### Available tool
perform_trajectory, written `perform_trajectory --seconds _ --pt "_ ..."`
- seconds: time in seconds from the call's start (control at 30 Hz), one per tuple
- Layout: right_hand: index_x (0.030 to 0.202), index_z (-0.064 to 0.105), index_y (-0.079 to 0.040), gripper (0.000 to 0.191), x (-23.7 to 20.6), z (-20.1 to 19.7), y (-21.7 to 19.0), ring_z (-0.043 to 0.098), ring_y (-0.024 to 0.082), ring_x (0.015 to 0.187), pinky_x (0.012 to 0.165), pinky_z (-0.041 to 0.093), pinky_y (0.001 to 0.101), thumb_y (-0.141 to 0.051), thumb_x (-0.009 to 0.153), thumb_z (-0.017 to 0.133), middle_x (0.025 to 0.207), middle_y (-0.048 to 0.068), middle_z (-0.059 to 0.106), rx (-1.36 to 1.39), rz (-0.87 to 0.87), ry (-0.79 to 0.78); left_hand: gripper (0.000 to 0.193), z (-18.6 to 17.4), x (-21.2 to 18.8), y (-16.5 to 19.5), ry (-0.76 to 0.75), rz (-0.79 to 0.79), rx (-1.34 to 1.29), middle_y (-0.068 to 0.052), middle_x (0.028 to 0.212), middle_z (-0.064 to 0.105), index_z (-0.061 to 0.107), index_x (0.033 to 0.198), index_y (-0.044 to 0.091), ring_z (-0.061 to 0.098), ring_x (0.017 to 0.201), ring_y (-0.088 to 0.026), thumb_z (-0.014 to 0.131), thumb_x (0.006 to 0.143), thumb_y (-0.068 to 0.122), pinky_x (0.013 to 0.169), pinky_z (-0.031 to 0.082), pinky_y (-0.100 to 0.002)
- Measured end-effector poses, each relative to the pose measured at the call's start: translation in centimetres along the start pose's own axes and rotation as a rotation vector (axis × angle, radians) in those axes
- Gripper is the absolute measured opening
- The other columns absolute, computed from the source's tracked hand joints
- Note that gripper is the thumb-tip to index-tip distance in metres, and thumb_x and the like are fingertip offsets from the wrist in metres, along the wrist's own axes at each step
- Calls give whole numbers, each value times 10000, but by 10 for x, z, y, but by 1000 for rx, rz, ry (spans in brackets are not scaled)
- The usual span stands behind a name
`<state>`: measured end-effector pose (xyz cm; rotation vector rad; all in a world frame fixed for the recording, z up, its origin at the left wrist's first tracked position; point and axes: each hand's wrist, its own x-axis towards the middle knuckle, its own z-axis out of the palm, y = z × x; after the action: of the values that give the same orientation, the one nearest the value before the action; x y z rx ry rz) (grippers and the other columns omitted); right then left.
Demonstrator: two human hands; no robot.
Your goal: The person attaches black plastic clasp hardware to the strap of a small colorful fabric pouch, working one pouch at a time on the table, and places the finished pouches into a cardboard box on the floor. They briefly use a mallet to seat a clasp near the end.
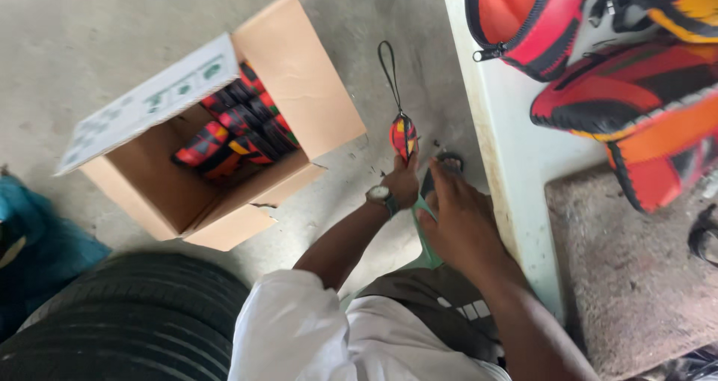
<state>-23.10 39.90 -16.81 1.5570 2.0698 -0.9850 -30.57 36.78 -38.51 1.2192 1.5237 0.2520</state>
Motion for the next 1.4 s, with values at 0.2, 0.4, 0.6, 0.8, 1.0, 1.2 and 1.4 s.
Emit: perform_trajectory --seconds 0.2,0.4,0.6,0.8,1.0,1.2,1.4 --pt "1533 322 -108 810 -50 3 -10 500 389 1312 1004 455 500 -237 839 718 1466 185 487 30 -141 147 973 -25 -97 19 165 208 15 -404 1379 343 76 1593 28 636 946 -550 666 820 58 760 587 -544" --pt "1506 433 -53 712 -124 -15 -8 577 407 1276 1032 491 458 -157 872 739 1386 234 577 199 -429 470 915 -67 -197 48 279 300 103 -405 1484 281 119 1589 101 651 832 -546 610 824 1 716 556 -562" --pt "1532 476 -60 695 -245 -39 12 646 308 1260 1029 511 424 -163 918 784 1384 192 617 187 -311 761 925 -62 -283 92 390 585 260 -341 1465 377 217 1629 159 647 812 -508 541 788 -50 740 532 -557" --pt "1467 495 -26 884 -346 -17 25 598 377 1252 1031 497 454 -260 722 909 1359 224 573 88 -284 1126 810 -19 -316 160 350 987 409 -328 1452 416 292 1607 141 617 783 -464 552 858 -25 755 533 -524" --pt "1440 479 -13 976 -418 25 59 569 406 1312 1064 481 462 -331 634 928 1422 231 539 211 -199 1391 817 39 -336 210 203 1159 599 -274 1322 460 290 1643 159 610 894 -457 555 887 -3 784 527 -545" --pt "1350 560 -45 831 -443 46 68 567 413 1292 1050 504 454 -337 664 924 1413 224 495 110 -197 1575 682 73 -349 223 219 1425 544 -274 1360 472 407 1589 118 575 1088 -496 587 935 45 849 519 -548" --pt "1243 723 -128 467 -439 66 68 681 306 1049 836 584 408 -151 788 827 1284 122 625 -154 -133 1514 311 86 -346 206 114 1325 835 -258 1255 522 606 1208 25 589 1015 -418 591 905 93 825 509 -528"
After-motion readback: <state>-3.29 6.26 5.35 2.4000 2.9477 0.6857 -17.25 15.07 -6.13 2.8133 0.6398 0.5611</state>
